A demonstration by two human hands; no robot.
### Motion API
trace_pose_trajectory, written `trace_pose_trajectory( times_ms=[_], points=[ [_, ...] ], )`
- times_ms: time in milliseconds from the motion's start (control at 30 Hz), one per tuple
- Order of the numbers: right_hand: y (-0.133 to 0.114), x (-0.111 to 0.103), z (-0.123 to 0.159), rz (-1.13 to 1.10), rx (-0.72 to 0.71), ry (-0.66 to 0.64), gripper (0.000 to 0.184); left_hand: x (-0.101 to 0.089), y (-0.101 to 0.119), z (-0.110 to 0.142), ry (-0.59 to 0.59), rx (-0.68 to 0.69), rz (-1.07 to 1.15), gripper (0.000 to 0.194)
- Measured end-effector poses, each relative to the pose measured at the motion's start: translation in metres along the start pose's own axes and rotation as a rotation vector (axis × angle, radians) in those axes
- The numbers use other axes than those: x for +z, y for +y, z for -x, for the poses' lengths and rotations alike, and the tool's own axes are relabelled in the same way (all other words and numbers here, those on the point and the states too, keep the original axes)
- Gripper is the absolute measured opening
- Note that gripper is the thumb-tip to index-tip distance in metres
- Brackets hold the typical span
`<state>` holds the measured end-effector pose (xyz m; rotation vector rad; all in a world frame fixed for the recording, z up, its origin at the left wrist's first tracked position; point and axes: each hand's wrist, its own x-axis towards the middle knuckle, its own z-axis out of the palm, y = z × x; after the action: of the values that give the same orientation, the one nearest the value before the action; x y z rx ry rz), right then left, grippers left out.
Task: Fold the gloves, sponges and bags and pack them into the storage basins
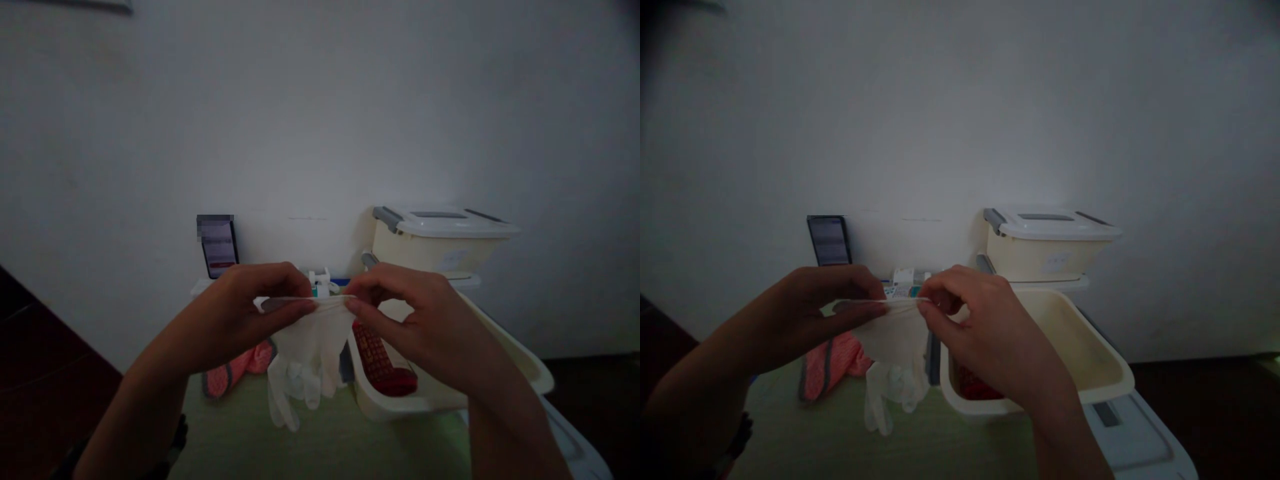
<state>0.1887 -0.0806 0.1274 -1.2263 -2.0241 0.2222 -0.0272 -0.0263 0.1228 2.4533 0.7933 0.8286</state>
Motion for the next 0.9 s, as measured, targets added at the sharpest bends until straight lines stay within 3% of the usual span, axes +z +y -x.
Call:
trace_pose_trajectory(
  times_ms=[167, 400, 500, 700, 900],
  points=[
    [0.002, 0.000, 0.003, -0.112, 0.029, 0.010, 0.016, 0.002, -0.005, 0.004, 0.047, 0.006, 0.085, 0.009],
    [0.002, 0.005, 0.002, -0.266, 0.092, 0.021, 0.010, 0.003, 0.004, 0.003, -0.043, 0.098, 0.082, 0.014],
    [0.001, 0.004, 0.002, -0.295, 0.063, -0.005, 0.008, 0.003, 0.006, 0.001, 0.011, 0.118, 0.033, 0.012],
    [0.001, 0.002, 0.004, -0.331, 0.086, -0.066, 0.026, 0.002, 0.003, 0.002, 0.085, 0.120, -0.011, 0.003],
    [-0.003, 0.003, 0.001, -0.260, 0.072, -0.036, 0.008, 0.001, 0.005, 0.005, 0.060, 0.089, -0.021, 0.004]
  ],
)
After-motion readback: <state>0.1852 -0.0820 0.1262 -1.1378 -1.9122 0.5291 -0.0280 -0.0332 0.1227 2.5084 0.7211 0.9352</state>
